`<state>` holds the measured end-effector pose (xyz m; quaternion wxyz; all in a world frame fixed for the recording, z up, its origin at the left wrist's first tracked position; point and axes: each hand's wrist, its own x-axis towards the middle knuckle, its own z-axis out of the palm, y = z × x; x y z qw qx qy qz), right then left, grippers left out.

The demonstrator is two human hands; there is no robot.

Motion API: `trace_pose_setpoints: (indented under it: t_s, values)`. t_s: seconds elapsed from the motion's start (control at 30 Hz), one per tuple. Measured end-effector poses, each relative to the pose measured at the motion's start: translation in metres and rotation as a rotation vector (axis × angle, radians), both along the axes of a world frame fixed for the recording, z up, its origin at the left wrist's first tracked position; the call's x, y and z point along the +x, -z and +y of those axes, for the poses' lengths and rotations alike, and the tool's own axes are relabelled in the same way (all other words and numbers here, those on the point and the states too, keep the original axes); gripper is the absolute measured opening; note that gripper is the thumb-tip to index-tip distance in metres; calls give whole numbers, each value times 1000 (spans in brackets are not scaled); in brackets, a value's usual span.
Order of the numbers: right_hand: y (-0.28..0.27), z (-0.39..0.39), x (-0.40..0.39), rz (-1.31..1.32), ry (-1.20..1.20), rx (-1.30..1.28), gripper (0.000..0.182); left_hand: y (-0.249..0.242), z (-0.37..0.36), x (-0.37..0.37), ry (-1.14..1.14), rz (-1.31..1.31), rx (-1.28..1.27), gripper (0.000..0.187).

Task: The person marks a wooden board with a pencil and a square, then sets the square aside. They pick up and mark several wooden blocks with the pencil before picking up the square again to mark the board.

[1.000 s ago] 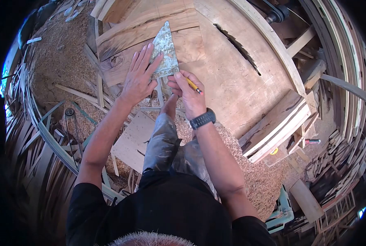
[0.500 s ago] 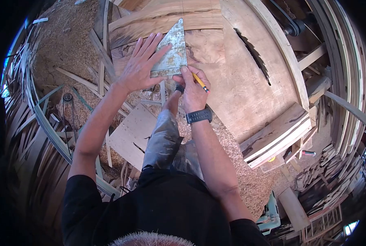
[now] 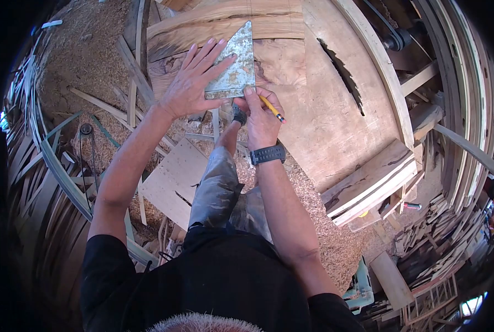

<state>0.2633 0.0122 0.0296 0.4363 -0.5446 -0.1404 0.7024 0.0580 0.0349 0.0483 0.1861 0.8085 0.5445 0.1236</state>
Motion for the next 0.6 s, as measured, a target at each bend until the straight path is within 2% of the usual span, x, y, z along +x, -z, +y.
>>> trace_pose_setpoints:
  t_s: [0.6]
  values:
    - [6,1,5,-2,-19,2,23,1,0,1,-7,-47,2,102]
